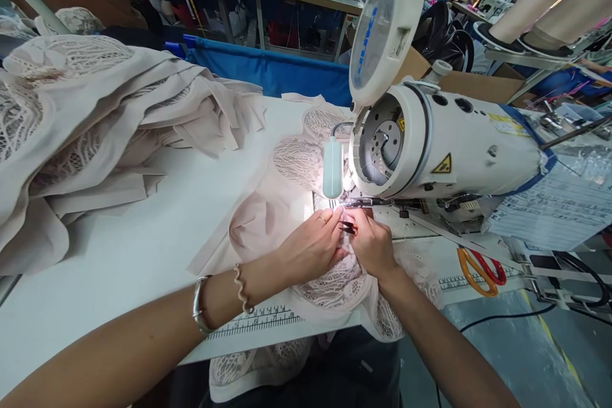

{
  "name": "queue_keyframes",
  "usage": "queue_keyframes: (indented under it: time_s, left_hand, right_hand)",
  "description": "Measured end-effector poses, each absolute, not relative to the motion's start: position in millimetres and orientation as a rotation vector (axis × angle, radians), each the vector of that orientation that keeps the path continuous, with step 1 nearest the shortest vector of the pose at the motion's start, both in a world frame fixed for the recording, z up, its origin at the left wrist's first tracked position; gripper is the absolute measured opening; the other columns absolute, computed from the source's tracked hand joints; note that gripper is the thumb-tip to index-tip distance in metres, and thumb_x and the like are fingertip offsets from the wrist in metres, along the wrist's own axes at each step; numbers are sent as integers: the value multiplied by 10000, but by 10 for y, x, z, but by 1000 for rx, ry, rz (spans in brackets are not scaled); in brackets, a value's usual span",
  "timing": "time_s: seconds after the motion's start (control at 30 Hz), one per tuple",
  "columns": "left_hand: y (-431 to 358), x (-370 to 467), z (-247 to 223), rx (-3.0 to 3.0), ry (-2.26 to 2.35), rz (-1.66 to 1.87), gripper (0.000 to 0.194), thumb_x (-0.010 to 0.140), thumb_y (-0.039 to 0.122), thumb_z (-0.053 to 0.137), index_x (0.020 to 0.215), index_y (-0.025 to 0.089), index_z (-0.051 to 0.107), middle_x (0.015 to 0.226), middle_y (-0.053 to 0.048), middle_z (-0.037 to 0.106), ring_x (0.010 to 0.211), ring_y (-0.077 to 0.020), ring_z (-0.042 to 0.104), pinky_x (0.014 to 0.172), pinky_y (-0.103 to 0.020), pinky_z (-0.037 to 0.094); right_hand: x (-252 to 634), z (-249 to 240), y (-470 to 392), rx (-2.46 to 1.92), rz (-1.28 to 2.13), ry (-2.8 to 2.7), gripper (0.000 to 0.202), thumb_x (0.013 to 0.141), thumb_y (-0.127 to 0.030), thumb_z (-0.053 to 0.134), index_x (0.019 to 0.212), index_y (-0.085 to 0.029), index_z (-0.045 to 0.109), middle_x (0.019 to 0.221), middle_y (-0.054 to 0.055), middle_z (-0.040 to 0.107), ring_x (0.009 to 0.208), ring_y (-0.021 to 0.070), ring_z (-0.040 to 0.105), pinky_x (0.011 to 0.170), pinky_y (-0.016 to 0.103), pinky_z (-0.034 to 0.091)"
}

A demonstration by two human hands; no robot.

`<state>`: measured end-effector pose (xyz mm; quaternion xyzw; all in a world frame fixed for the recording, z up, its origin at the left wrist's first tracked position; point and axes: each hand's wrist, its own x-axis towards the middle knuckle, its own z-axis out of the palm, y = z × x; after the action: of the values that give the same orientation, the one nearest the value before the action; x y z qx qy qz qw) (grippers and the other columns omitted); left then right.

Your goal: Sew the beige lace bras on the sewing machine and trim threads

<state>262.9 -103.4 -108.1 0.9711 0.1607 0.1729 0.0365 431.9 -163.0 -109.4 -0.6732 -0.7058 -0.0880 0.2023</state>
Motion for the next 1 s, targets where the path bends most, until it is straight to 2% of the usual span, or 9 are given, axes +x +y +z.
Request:
queue_keyframes:
  time_s: [0.13,0.3,0.63,0.83,1.0]
  left_hand:
    - [-1017,2619,-1025,2950,493,478,329,996,364,550,919,74,686,1324,-272,608,1152,-360,596,911,-480,476]
    - [-1009,2615,-1009,2954,508,447,358,993,388,544,855,97,699,1316,-245,617,1091,-328,607,897,-459,460]
    - [-1012,2602,-1034,3005,511,510,383,989,417,546,994,68,703,1356,-252,606,1100,-328,607,901,-449,453]
    - [-1005,2582,-1024,2984,515,529,365,991,415,540,956,82,687,1384,-244,585,1062,-321,601,899,-457,441]
    - [-977,2580,-985,2968,520,453,394,990,429,545,1097,70,666,1399,-239,583,1119,-337,597,921,-466,419]
  right_hand:
    - [4329,-1100,-1643,-1833,-343,-2079,302,1015,-133,409,1108,-146,696,784,57,733,706,172,676,656,260,455]
    - [4335,-1109,-1671,-1862,-336,-2123,347,1019,-134,396,1202,-144,691,802,67,726,727,172,677,679,259,487]
    - [4360,-1138,-1688,-1905,-307,-2152,387,980,-134,430,1259,-136,698,811,75,720,730,185,670,657,260,489]
    - [4352,-1137,-1668,-1957,-279,-2129,376,944,-148,497,1255,-131,707,789,77,709,700,193,663,625,261,478]
    - [4340,-1117,-1677,-1918,-304,-2091,343,956,-169,505,1231,-144,709,862,78,740,718,186,668,632,255,483]
